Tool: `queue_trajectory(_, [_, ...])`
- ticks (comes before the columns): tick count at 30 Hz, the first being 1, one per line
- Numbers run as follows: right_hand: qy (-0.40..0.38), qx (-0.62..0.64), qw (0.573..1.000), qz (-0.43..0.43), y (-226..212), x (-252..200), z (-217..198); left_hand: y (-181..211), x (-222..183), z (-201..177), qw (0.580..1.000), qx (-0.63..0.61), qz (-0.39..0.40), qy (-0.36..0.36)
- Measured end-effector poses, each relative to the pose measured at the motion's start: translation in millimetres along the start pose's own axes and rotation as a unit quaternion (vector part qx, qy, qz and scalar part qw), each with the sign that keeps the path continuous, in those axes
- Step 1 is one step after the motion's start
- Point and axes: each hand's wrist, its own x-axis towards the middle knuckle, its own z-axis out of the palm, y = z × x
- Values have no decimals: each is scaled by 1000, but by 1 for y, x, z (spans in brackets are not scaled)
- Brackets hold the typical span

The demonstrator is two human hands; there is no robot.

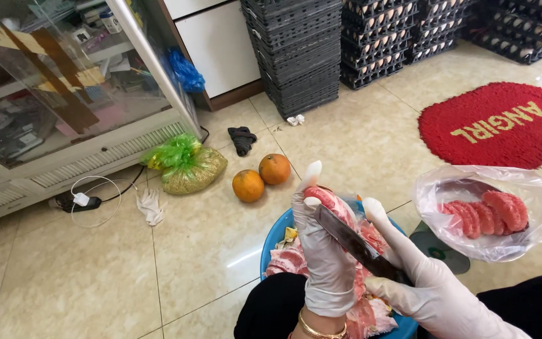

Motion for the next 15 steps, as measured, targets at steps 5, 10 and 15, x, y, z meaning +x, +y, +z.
queue_trajectory(5, [10,-21,999,23,1,-1,3,0,-2,-1,1000,-10,13,-3])
queue_trajectory(10, [37,-101,994,29,-3,3,8,-8,-5,-6,999,-36,29,13])
queue_trajectory(15, [31,-74,994,-77,-18,5,15,1,-21,10,998,47,36,1])
